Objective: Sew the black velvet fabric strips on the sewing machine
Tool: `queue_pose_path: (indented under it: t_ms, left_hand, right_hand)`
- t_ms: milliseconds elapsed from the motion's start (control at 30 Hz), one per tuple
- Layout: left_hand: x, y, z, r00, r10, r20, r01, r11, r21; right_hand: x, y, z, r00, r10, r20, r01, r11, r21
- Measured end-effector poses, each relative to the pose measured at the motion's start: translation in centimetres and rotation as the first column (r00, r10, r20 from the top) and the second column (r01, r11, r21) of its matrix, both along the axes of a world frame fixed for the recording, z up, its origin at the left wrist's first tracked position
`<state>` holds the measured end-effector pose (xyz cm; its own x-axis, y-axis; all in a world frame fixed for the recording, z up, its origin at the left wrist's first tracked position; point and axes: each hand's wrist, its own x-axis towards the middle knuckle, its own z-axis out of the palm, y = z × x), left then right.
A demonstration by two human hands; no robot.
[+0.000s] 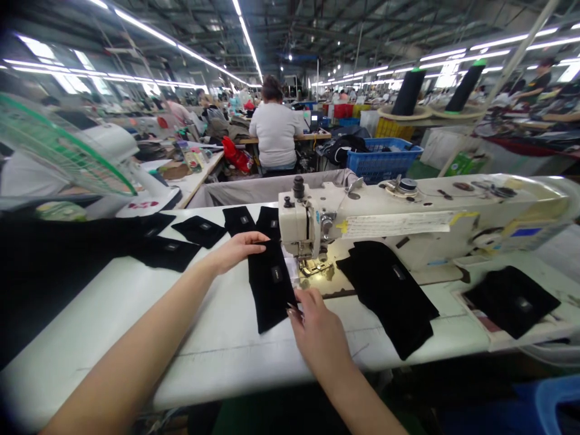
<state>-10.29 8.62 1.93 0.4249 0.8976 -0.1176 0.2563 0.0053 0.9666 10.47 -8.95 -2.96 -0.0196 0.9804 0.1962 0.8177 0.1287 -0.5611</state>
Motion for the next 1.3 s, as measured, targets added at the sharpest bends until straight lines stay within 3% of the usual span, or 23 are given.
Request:
queue_pose_path:
  t_ms: [133, 233, 333, 433, 567, 700, 900, 1000, 1067, 1200, 1300]
  left_hand:
    - [-0.1, 4.8, 3.8, 0.977, 0.042, -0.21, -0.011, 0.989, 0.144]
    - [0.8, 9.3, 5.9, 0.934, 0.082, -0.349, -0.023, 0.985, 0.17]
    - [2.0, 12.6, 6.0, 0.874, 0.142, -0.465, -0.064, 0.982, 0.179]
    - [3.1, 14.3, 4.5, 0.791, 0.226, -0.569, -0.144, 0.972, 0.186]
    - [4.0, 14.4, 2.2, 0.714, 0.274, -0.644, -0.227, 0.961, 0.157]
    - [3.9, 13.5, 1.7, 0.744, 0.227, -0.629, -0.213, 0.972, 0.099]
    - [-0.1, 13.9, 5.0, 0.791, 0.257, -0.555, -0.218, 0.966, 0.136]
    - [-3.0, 14.8, 6.6, 0.743, 0.33, -0.582, -0.272, 0.944, 0.188]
    - [-4.3, 15.0, 6.6, 0.676, 0.391, -0.625, -0.309, 0.92, 0.24]
    - [-3.7, 13.2, 4.1, 0.495, 0.504, -0.707, -0.316, 0.863, 0.394]
    - [-1.6, 9.7, 0.6, 0.443, 0.486, -0.753, -0.208, 0.873, 0.441]
  right_hand:
    - [-0.2, -0.9, -1.2, 0.998, 0.015, 0.068, -0.025, 0.988, 0.152]
    - [-0.2, -1.2, -2.1, 0.993, 0.028, 0.113, -0.059, 0.958, 0.282]
    - [-0.1, -1.0, -3.1, 0.991, 0.032, 0.13, -0.078, 0.927, 0.366]
    - [0.1, -0.7, -4.3, 0.993, 0.039, 0.109, -0.08, 0.911, 0.404]
    - [0.5, -0.4, -5.4, 0.992, 0.065, 0.107, -0.104, 0.901, 0.42]
    - [0.6, -0.5, -5.6, 0.991, 0.09, 0.098, -0.123, 0.901, 0.416]
    - [0.5, -0.7, -5.3, 0.986, 0.08, 0.145, -0.135, 0.897, 0.42]
    - [0.4, -0.8, -5.1, 0.984, 0.08, 0.162, -0.14, 0.903, 0.405]
    - [0.4, -0.8, -5.0, 0.982, 0.079, 0.169, -0.141, 0.907, 0.397]
    - [0.2, -0.9, -4.4, 0.987, 0.076, 0.14, -0.124, 0.919, 0.375]
    - [-0.1, -1.0, -3.3, 0.994, 0.067, 0.085, -0.091, 0.941, 0.326]
